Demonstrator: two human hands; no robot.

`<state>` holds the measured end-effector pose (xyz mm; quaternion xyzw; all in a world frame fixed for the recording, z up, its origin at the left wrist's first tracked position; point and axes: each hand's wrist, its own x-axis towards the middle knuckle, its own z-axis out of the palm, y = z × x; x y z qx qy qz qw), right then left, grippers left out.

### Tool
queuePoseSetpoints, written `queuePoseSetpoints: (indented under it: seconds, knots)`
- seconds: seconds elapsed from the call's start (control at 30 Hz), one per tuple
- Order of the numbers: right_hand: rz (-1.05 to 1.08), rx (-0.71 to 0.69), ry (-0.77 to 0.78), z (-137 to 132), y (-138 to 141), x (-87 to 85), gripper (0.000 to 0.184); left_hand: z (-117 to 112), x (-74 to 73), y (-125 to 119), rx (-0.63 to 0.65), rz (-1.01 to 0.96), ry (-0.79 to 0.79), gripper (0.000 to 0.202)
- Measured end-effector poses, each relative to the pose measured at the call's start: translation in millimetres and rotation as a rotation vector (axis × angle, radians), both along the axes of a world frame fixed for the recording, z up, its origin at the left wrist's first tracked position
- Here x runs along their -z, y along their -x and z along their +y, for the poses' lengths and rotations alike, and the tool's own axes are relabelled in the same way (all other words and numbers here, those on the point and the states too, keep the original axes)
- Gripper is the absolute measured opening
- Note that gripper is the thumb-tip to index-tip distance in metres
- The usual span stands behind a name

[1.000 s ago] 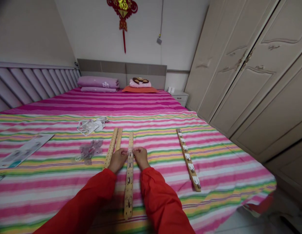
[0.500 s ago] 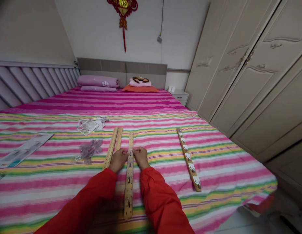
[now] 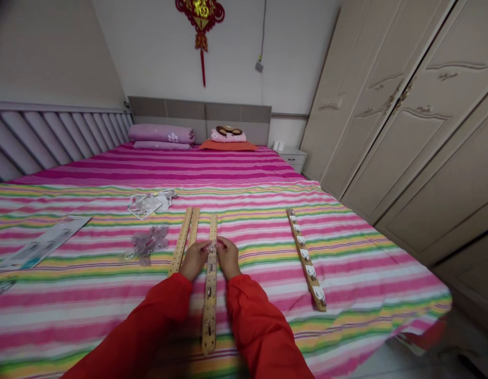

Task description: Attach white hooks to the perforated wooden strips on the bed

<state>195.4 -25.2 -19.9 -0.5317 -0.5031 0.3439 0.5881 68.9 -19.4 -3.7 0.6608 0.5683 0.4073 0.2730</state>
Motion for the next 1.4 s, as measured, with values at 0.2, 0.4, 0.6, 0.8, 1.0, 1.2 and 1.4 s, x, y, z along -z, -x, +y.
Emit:
queuePoseSetpoints:
  seconds: [0.2, 0.4, 0.6, 0.8, 1.0, 1.2, 1.4]
  knots:
    - [-0.451, -0.012, -0.064, -6.0, -3.8, -1.3, 0.031, 3.9, -0.4, 1.9, 0.055, 0.051, 0.024, 0.032]
    - [-0.639, -0.084, -0.003, -11.9, -5.4, -7.0, 0.035, 3.5, 0.7, 1.7, 0.145, 0.073, 0.024, 0.028]
    - [-0.686, -0.117, 0.027, -8.8, -8.2, -5.8, 0.035, 9.3, 0.0, 2.0, 0.182, -0.040, 0.118, 0.020]
    - [-0.564, -0.157, 0.030, -3.6, -13.2, 0.5, 0.038, 11.7, -1.5, 1.8, 0.193, -0.153, 0.166, 0.023]
    - [-0.348, -0.072, 0.000, -7.9, -10.4, 4.7, 0.044, 9.0, -7.1, -0.9, 0.179, -0.157, 0.206, 0.021]
    - [-0.293, -0.128, 0.050, -9.5, -5.2, -4.2, 0.026, 8.2, -15.7, -1.3, 0.175, -0.116, 0.222, 0.020]
    - [-0.255, -0.150, 0.095, -14.6, -3.6, -5.0, 0.037, 3.2, -17.8, -1.6, 0.194, -0.020, 0.268, 0.019]
